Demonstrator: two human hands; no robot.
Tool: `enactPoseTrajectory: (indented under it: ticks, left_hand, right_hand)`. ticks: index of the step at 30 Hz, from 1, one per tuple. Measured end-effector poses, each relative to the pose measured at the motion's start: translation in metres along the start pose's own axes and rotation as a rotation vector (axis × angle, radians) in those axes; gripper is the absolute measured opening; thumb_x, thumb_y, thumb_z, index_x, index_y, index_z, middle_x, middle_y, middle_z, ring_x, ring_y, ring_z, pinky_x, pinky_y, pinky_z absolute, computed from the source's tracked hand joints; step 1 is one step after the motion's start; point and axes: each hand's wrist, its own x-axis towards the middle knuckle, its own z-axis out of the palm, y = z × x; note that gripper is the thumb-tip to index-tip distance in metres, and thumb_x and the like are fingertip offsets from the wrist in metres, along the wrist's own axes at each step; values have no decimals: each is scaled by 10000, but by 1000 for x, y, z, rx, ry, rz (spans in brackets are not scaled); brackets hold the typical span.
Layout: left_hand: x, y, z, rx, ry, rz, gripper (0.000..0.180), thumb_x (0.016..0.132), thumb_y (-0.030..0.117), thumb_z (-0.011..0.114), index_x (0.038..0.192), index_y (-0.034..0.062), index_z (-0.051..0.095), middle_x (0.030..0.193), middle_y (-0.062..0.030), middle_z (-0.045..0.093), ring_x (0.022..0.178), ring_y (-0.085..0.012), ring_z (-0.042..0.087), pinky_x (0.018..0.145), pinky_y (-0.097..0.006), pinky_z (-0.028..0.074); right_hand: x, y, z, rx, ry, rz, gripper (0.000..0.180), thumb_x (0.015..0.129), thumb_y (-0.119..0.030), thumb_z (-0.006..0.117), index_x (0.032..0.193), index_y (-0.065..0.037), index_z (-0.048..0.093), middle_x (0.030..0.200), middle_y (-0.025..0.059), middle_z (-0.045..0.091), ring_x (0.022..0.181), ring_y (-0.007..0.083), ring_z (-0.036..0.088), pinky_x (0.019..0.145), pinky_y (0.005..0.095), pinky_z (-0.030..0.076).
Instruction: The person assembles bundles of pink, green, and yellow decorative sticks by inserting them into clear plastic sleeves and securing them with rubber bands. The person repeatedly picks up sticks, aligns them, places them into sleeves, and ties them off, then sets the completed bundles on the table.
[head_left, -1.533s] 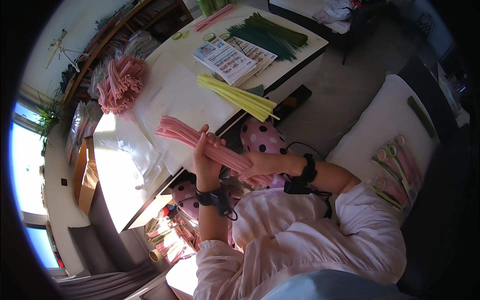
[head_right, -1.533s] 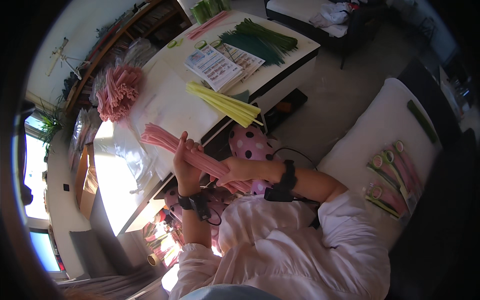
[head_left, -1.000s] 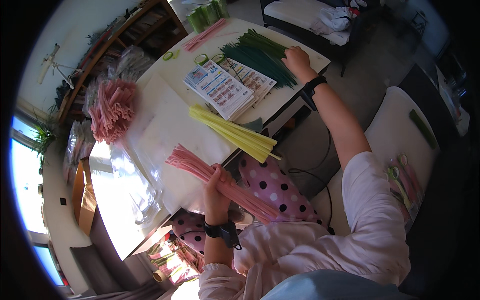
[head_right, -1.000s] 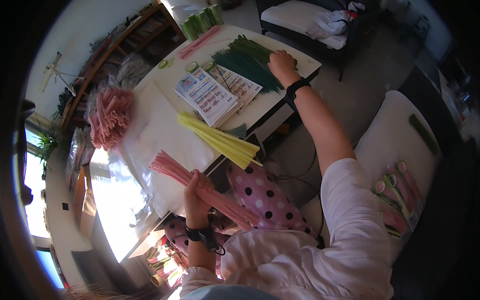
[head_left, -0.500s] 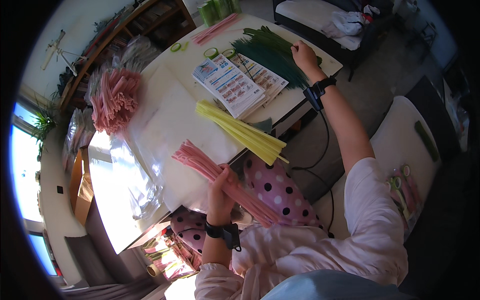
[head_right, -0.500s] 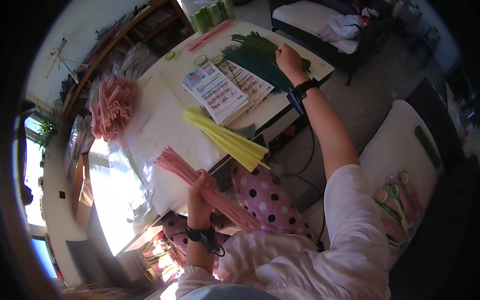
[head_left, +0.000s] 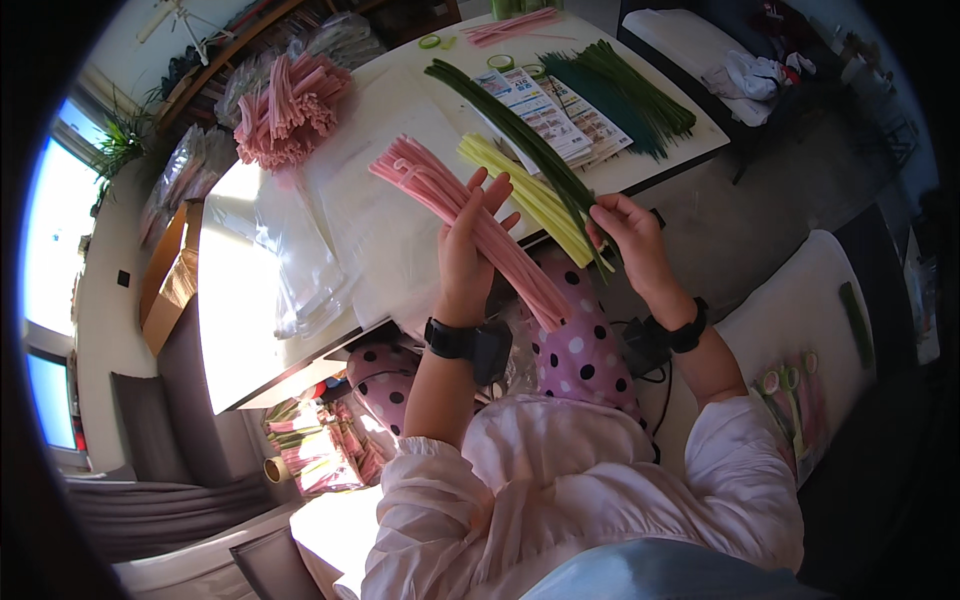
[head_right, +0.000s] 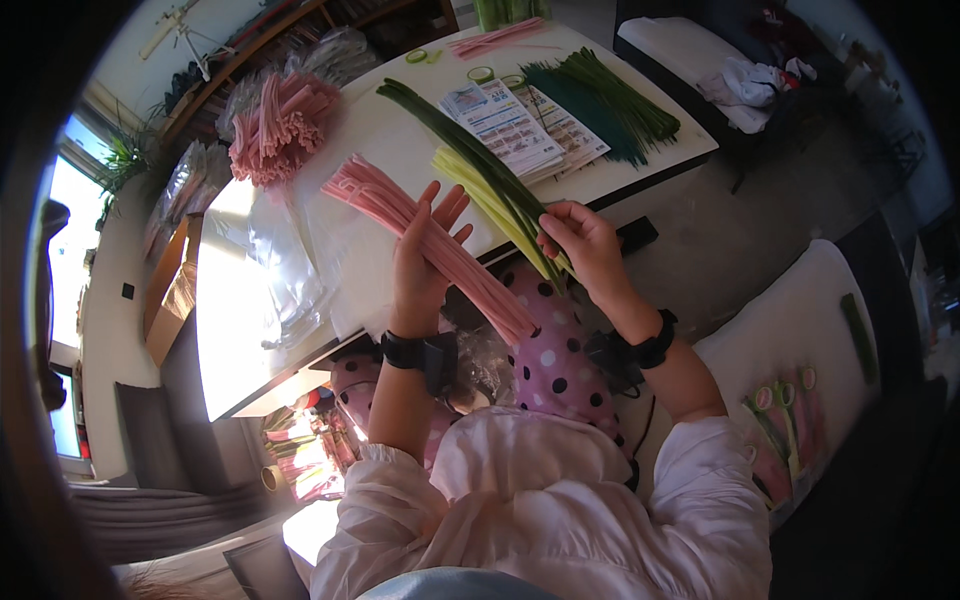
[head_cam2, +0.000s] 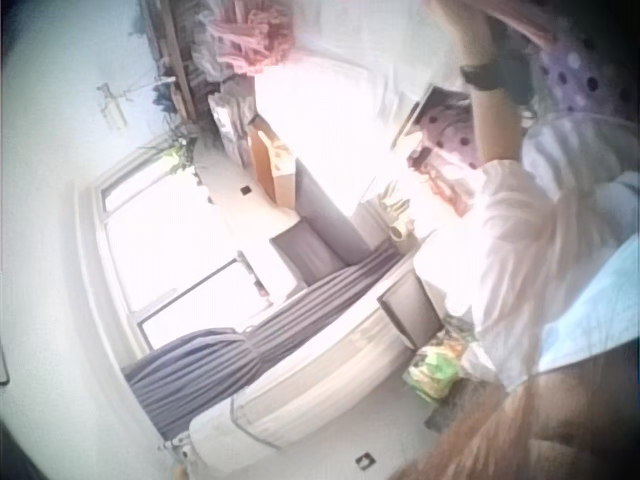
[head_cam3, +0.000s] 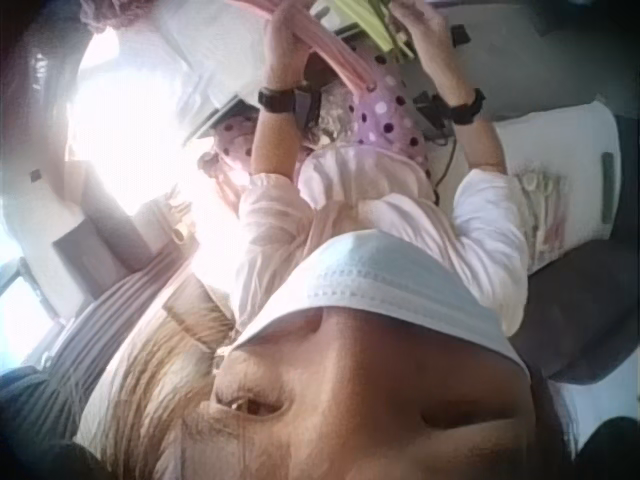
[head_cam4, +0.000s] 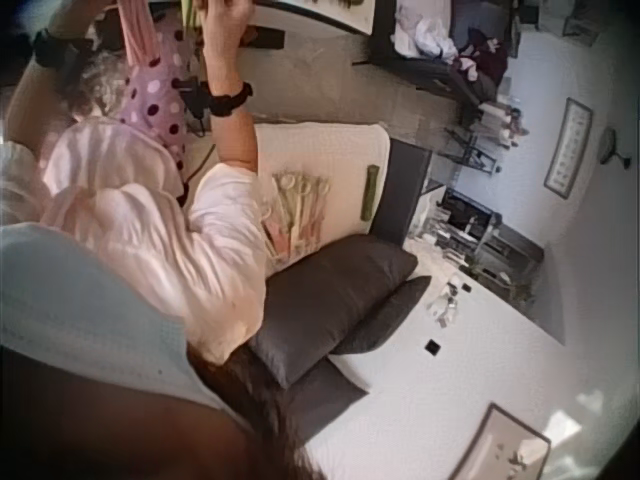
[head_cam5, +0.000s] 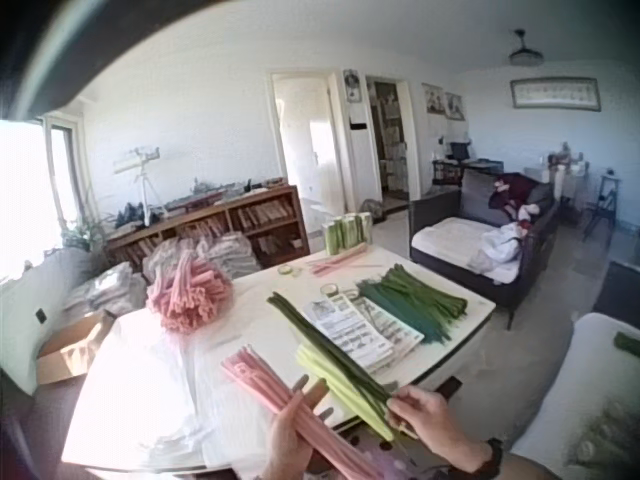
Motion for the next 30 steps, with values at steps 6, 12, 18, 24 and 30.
enactPoseTrajectory:
  ticks: [6, 12, 18, 24, 30]
  left_hand:
    - [-40, 5, -11, -165, -50, 136, 383, 924, 150, 509, 1250, -31, 418, 1056, -176, 610, 894, -248, 630, 743, -341, 521]
    - [-81, -7, -31, 314, 12, 114, 198, 893, 79, 512, 1030, -61, 539, 844, -138, 622, 725, -219, 608, 640, -309, 512]
    - [-119, -6, -13, 776, 128, 212, 106, 785, 28, 678, 878, -4, 637, 835, -49, 656, 739, -80, 606, 653, -217, 494]
    - [-128, 5, -13, 580, -168, 318, 256, 808, 34, 652, 1060, 4, 622, 911, -62, 668, 819, -114, 632, 663, -216, 523]
    - [-129, -10, -19, 658, -85, 395, 278, 803, 37, 651, 1074, 5, 600, 934, -70, 660, 790, -116, 630, 627, -227, 530]
  right_hand:
    - [-83, 46, 52, -90, -44, 36, 136, 876, -67, 602, 984, 4, 562, 806, 17, 592, 687, 65, 531, 643, 205, 433]
    - [-71, 11, 64, -463, -165, -316, 271, 750, -50, 721, 988, -29, 592, 831, 5, 556, 732, 65, 526, 611, 198, 410]
    - [-63, -42, 92, -464, -245, -416, 220, 775, -31, 695, 984, -14, 630, 821, 6, 570, 622, 24, 492, 518, 155, 356]
    - [-76, -49, 108, -213, -236, -186, 116, 814, -60, 666, 914, -4, 651, 764, -19, 546, 600, 32, 449, 534, 185, 367]
    - [-83, -48, 111, 63, -190, -101, 112, 858, -30, 616, 965, -1, 613, 793, 29, 626, 608, 40, 543, 514, 179, 418]
